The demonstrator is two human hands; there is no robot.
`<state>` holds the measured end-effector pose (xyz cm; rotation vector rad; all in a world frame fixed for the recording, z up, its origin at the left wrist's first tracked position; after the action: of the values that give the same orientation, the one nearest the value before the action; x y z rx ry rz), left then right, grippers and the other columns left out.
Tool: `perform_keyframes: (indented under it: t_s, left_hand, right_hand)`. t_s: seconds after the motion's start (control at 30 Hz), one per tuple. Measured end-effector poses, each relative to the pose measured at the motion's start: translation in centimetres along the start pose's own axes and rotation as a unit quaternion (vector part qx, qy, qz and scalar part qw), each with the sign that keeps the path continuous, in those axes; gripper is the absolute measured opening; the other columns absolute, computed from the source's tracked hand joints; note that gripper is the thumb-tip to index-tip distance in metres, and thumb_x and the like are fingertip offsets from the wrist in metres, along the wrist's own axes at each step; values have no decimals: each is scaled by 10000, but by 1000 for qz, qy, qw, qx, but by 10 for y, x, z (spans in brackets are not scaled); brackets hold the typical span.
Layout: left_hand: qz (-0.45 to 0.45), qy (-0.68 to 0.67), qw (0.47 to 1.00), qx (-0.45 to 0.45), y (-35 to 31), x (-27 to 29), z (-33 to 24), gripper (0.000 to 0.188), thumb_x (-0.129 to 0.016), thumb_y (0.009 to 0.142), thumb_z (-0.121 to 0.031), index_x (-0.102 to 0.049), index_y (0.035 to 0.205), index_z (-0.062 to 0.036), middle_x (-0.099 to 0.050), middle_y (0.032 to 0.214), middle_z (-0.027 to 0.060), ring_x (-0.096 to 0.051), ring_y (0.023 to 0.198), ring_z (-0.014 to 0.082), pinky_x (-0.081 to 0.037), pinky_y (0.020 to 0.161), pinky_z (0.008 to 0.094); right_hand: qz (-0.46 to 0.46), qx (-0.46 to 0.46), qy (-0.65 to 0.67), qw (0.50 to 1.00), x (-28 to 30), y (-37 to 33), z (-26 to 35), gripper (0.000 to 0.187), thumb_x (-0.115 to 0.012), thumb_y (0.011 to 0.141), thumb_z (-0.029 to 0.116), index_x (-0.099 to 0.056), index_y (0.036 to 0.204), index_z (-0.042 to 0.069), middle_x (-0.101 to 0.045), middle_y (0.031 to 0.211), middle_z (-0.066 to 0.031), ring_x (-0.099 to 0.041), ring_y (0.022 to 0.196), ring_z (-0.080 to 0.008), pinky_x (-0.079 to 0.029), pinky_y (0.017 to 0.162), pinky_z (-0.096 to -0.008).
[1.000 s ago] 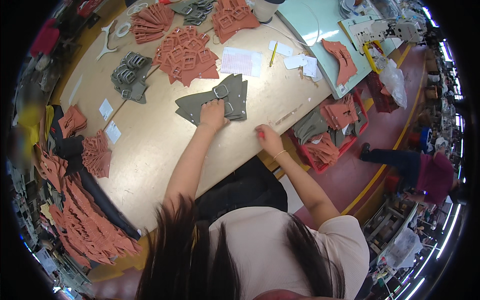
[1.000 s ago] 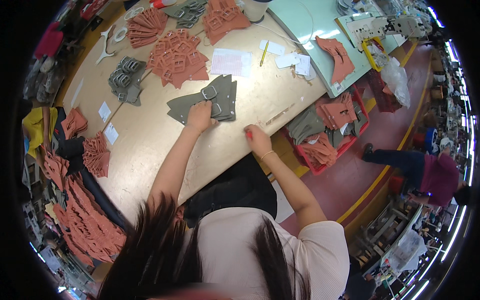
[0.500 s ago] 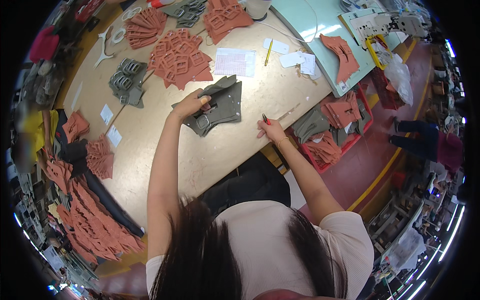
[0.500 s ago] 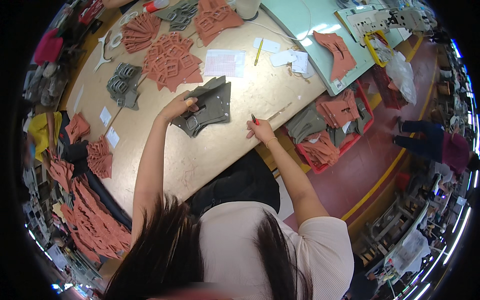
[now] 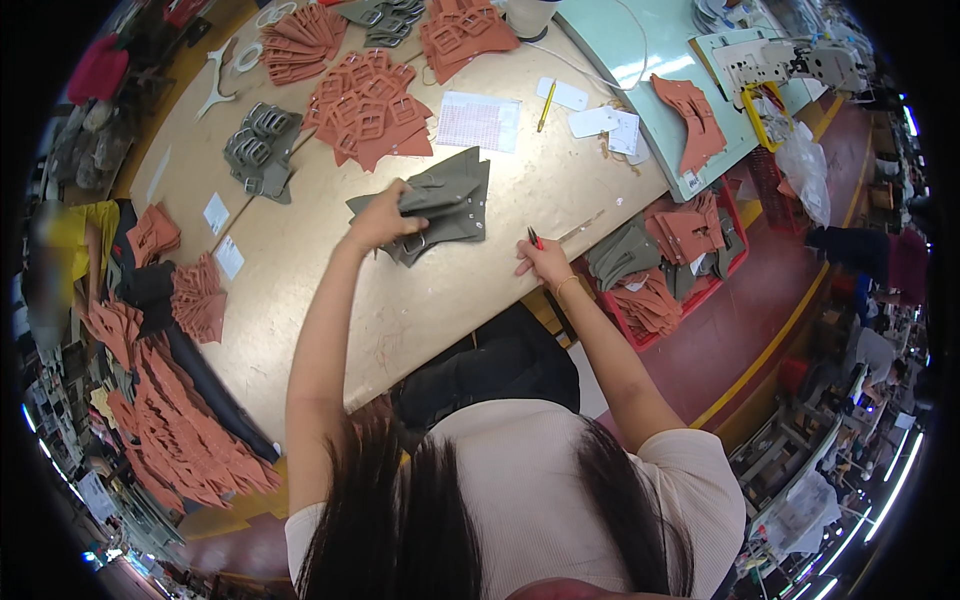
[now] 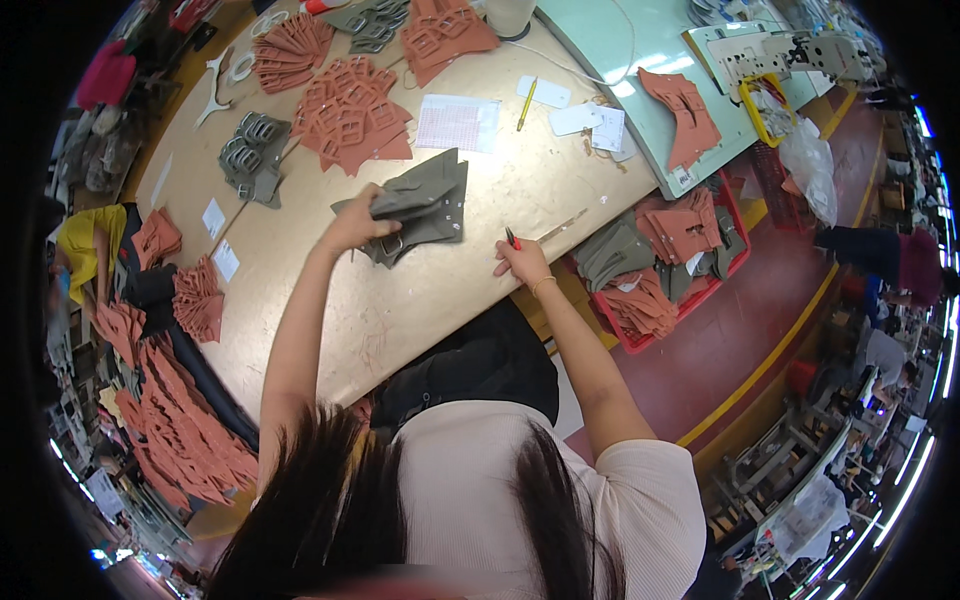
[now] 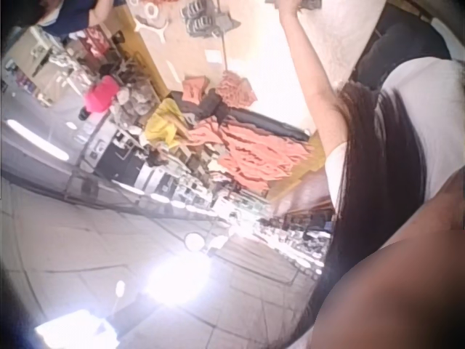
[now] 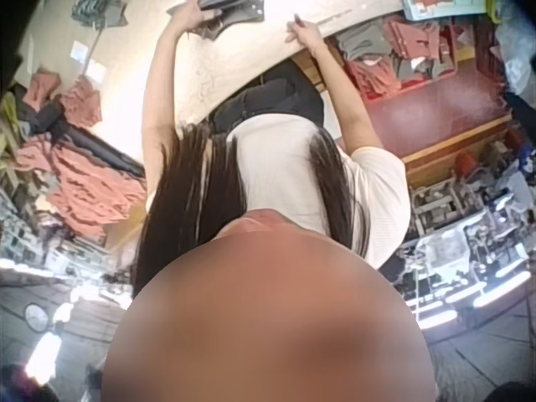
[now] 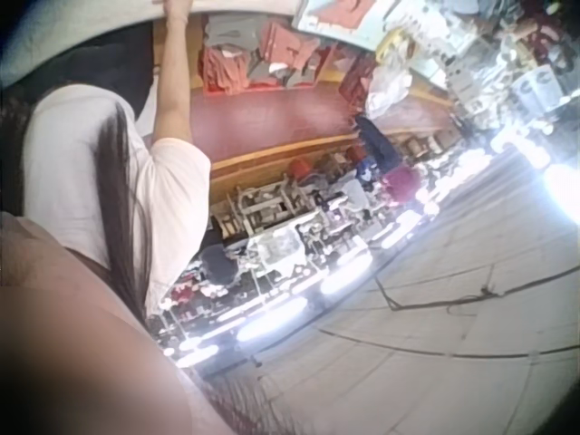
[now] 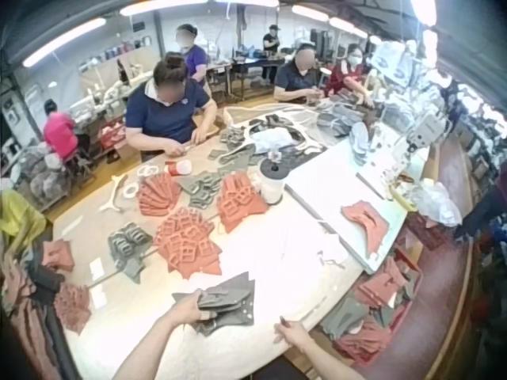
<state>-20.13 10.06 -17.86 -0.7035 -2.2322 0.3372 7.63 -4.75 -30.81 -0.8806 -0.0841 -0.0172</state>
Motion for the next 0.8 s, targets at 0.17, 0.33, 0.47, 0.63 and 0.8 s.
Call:
perform_keyframes:
  t_s: [0.17, 0.33, 0.47, 0.63, 0.8]
  left_hand:
    - [-67, -150, 986, 25, -48, 74, 21, 628, -851, 668, -311, -506, 1110, -30, -619, 1017, 113, -572, 957, 199, -449, 873, 313]
    - [-195, -23, 980, 16, -131, 93, 54, 515, -800, 711, -176, -484, 1090, -25, -636, 926, 149, -622, 868, 264, -477, 778, 368]
    - [-211, 110, 963, 128, -169, 73, 103, 322, -649, 812, -107, -457, 1062, -43, -638, 858, 253, -607, 833, 460, -470, 716, 510]
    - [-411, 112, 851, 308, -223, 91, 161, 385, -680, 803, -186, -456, 1083, -46, -645, 881, 233, -621, 858, 411, -452, 744, 501]
    - [-460, 231, 794, 323, -211, 73, 178, 569, -699, 788, -409, -478, 1171, -52, -635, 1048, 144, -592, 999, 325, -377, 844, 497]
  right_hand:
    - [-4, 18, 6, 1000, 1, 0, 0, 316, -586, 897, 313, -613, 824, 7, -662, 611, -120, -384, 342, -88, -313, 333, -249]
    - [-7, 10, 2, 1000, -1, -2, 0, 381, -578, 921, 377, -594, 860, 2, -655, 632, -136, -361, 331, -85, -287, 327, -247]
    - [-43, 67, -63, 995, -6, -12, 8, 547, -481, 944, 530, -618, 893, 2, -638, 617, -110, -437, 445, -98, -371, 452, -246]
    - [-102, 220, -140, 960, -46, -39, 39, 430, -440, 994, 386, -582, 1060, -14, -655, 866, -162, -605, 734, -223, -485, 722, -343]
    - [-19, 419, -247, 874, -153, -62, 88, 180, -552, 914, 117, -575, 1076, 44, -613, 984, -152, -598, 916, -337, -476, 802, -401]
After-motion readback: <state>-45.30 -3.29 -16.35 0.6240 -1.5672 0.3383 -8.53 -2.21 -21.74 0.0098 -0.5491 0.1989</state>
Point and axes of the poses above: each hand's wrist, its own y-axis towards the middle knuckle, its own x-axis out of the back of the hand, z = x × y, the point moved 7 cm from there along y, towards the middle knuckle
